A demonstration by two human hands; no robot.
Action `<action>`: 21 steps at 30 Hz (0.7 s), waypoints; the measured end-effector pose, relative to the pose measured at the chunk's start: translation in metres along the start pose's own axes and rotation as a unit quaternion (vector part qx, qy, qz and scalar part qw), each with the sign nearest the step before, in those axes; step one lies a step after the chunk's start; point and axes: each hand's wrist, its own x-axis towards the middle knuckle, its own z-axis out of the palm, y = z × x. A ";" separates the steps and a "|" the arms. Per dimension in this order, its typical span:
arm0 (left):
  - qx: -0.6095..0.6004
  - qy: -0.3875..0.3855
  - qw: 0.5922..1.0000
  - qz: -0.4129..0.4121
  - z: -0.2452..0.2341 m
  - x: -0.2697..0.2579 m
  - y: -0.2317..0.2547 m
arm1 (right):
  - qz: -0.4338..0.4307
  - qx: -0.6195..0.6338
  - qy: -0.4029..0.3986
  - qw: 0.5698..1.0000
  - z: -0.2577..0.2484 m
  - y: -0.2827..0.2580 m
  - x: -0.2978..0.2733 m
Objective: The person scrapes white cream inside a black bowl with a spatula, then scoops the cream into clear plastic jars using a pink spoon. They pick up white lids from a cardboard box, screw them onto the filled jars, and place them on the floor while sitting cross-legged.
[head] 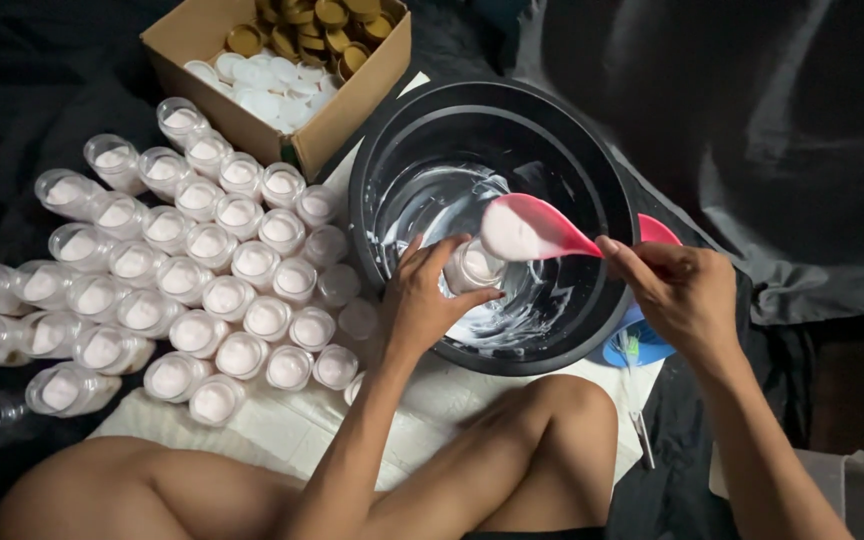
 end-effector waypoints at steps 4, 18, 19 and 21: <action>0.023 0.010 1.000 0.004 0.003 -0.001 -0.002 | -0.053 -0.046 0.023 0.997 -0.002 -0.002 -0.003; 0.028 -0.003 1.000 -0.012 -0.002 0.001 0.006 | -0.172 -0.140 0.089 0.971 -0.003 0.003 -0.014; 0.026 -0.001 1.000 -0.009 -0.002 0.001 0.006 | -0.180 -0.138 0.102 0.969 -0.002 0.002 -0.015; 0.028 0.003 1.000 -0.013 -0.001 0.000 0.006 | -0.200 -0.170 0.109 0.959 -0.001 0.007 -0.015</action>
